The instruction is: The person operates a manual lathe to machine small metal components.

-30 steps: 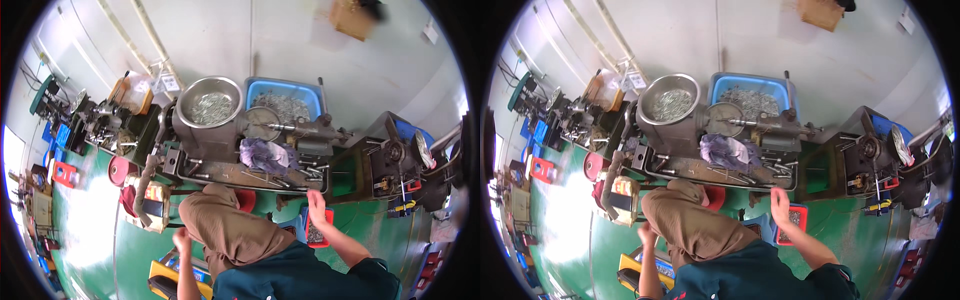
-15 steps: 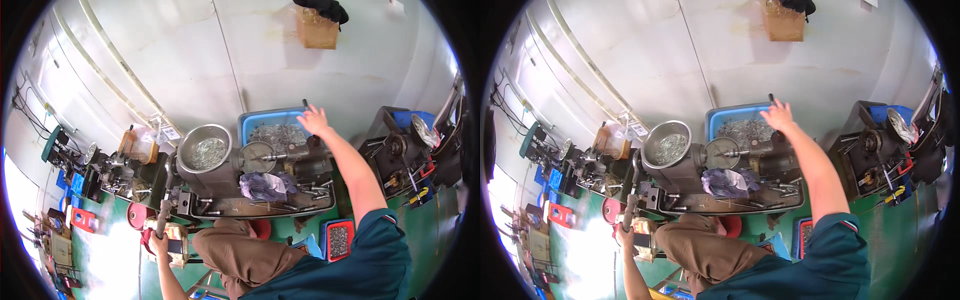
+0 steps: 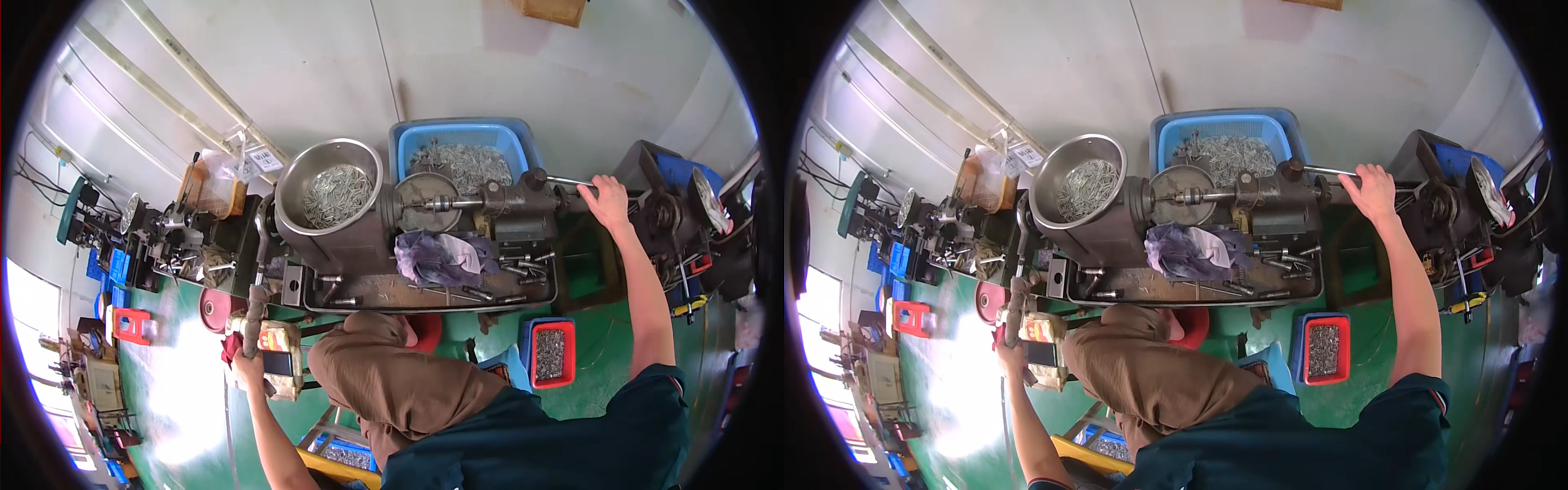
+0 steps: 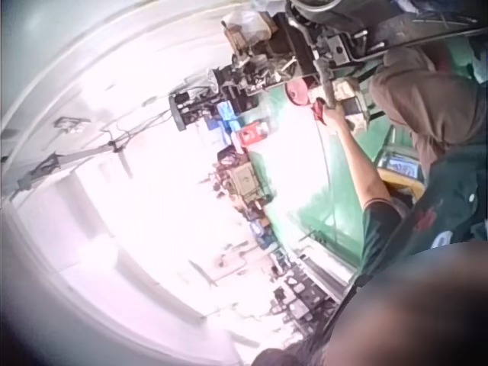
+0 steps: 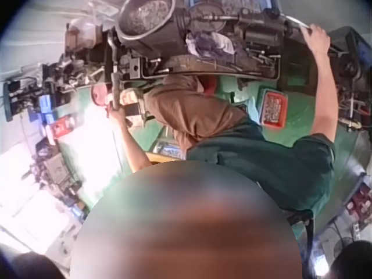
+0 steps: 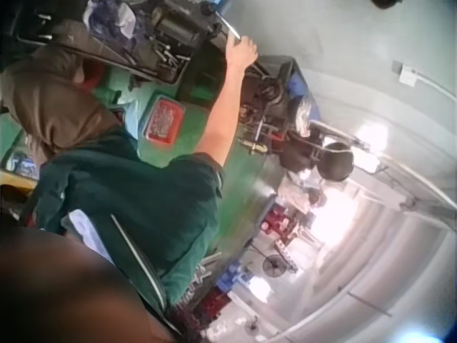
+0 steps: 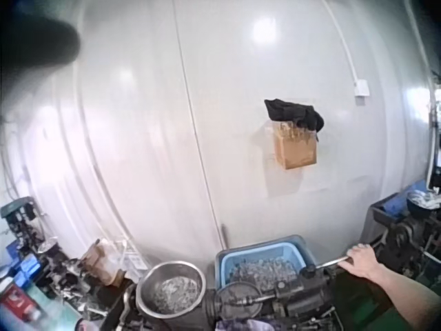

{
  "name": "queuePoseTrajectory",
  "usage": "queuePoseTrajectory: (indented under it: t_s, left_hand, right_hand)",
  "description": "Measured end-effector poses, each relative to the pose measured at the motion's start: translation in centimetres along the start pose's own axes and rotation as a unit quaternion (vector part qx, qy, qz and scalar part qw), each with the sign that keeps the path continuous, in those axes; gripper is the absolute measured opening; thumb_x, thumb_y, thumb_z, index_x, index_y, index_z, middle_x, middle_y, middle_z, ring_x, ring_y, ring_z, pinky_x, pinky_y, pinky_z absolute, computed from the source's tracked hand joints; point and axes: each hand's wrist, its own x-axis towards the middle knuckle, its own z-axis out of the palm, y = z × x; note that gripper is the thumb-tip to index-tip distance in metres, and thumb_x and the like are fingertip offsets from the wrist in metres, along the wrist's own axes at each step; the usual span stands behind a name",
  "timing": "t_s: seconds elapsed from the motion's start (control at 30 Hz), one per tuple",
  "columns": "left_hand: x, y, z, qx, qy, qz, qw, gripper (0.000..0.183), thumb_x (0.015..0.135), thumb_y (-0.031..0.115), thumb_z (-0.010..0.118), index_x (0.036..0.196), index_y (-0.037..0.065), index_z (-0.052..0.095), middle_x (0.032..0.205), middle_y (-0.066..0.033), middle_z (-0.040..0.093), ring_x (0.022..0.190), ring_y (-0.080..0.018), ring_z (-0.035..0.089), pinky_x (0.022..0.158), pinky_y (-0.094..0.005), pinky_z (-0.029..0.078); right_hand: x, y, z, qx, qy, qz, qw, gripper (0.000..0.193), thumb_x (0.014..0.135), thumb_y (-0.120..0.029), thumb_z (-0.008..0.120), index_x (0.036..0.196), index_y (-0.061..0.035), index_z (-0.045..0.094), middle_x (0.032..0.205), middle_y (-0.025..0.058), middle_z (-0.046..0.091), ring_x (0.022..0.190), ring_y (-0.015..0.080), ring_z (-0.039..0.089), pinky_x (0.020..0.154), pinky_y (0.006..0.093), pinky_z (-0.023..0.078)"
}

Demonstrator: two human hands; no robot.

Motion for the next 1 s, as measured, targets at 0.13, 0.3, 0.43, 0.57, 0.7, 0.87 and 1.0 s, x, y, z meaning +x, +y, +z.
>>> queuePoseTrajectory:
  t_s: [0.13, 0.3, 0.43, 0.57, 0.7, 0.87, 1.0]
  left_hand:
    - [-0.5, 0.6, -0.3, 0.005, 0.01, -0.004, 1.0, 0.028, 0.06, 0.021, 0.062, 0.079, 0.001, 0.057, 0.072, -0.0193, 0.058, 0.072, -0.0354, 0.056, 0.064, -0.0409, 0.042]
    - [-0.8, 0.8, -0.6, 0.003, 0.01, 0.001, 1.0, 0.028, 0.06, 0.02, 0.062, 0.08, 0.0, 0.058, 0.072, -0.0196, 0.058, 0.072, -0.0348, 0.056, 0.064, -0.0406, 0.043]
    - [-0.6, 0.3, -0.3, -0.002, 0.013, 0.004, 1.0, 0.028, 0.061, 0.019, 0.062, 0.08, -0.001, 0.057, 0.071, -0.0198, 0.058, 0.071, -0.0342, 0.057, 0.063, -0.0398, 0.043]
    - [-1.2, 1.7, -1.1, -0.013, 0.044, 0.026, 0.999, 0.026, 0.061, 0.019, 0.062, 0.077, -0.001, 0.057, 0.068, -0.0192, 0.058, 0.067, -0.0338, 0.057, 0.061, -0.0391, 0.043]
    - [-0.9, 1.2, -1.0, -0.03, 0.014, 0.02, 0.999, 0.025, 0.061, 0.018, 0.061, 0.076, -0.001, 0.057, 0.066, -0.0189, 0.058, 0.066, -0.0337, 0.057, 0.06, -0.039, 0.043]
    - [-0.9, 1.2, -0.9, -0.018, 0.021, 0.017, 0.999, 0.024, 0.061, 0.019, 0.061, 0.076, 0.0, 0.057, 0.066, -0.0192, 0.058, 0.066, -0.034, 0.057, 0.06, -0.0398, 0.043]
    - [-0.9, 1.1, -0.7, -0.005, 0.044, 0.021, 0.999, 0.024, 0.061, 0.019, 0.061, 0.077, 0.001, 0.058, 0.067, -0.0191, 0.058, 0.066, -0.0345, 0.057, 0.06, -0.0405, 0.043]
  right_hand:
    - [-1.3, 0.1, 0.1, 0.045, 0.034, 0.002, 0.998, 0.044, 0.074, -0.042, 0.054, 0.056, -0.0024, 0.047, 0.058, 0.0107, 0.052, 0.061, 0.0288, 0.053, 0.056, 0.0379, 0.041]
    - [-2.1, -0.5, -0.4, 0.035, 0.041, 0.013, 0.998, 0.046, 0.074, -0.043, 0.054, 0.053, -0.0025, 0.048, 0.054, 0.0125, 0.053, 0.055, 0.0313, 0.053, 0.052, 0.0387, 0.041]
    - [-2.4, -0.9, -0.5, 0.027, 0.039, 0.031, 0.998, 0.047, 0.074, -0.045, 0.053, 0.054, -0.0024, 0.049, 0.054, 0.0131, 0.053, 0.056, 0.0319, 0.054, 0.052, 0.0396, 0.042]
    - [-2.8, -1.2, -0.7, 0.012, 0.038, 0.035, 0.999, 0.048, 0.075, -0.046, 0.052, 0.054, -0.0023, 0.05, 0.054, 0.0134, 0.053, 0.056, 0.0322, 0.054, 0.053, 0.0399, 0.042]
    - [-2.9, -1.4, -0.8, 0.007, 0.028, 0.045, 0.999, 0.048, 0.075, -0.046, 0.051, 0.055, -0.0024, 0.051, 0.054, 0.0139, 0.053, 0.056, 0.0321, 0.054, 0.053, 0.04, 0.041]
    - [-3.0, -1.6, -0.9, 0.007, 0.028, 0.041, 0.999, 0.046, 0.075, -0.044, 0.052, 0.058, -0.0018, 0.051, 0.054, 0.0162, 0.053, 0.056, 0.034, 0.053, 0.052, 0.0412, 0.041]
    - [-3.0, -1.8, -1.0, -0.004, 0.023, 0.051, 0.998, 0.048, 0.075, -0.046, 0.052, 0.057, -0.0019, 0.051, 0.054, 0.0158, 0.053, 0.056, 0.0335, 0.053, 0.053, 0.0411, 0.041]
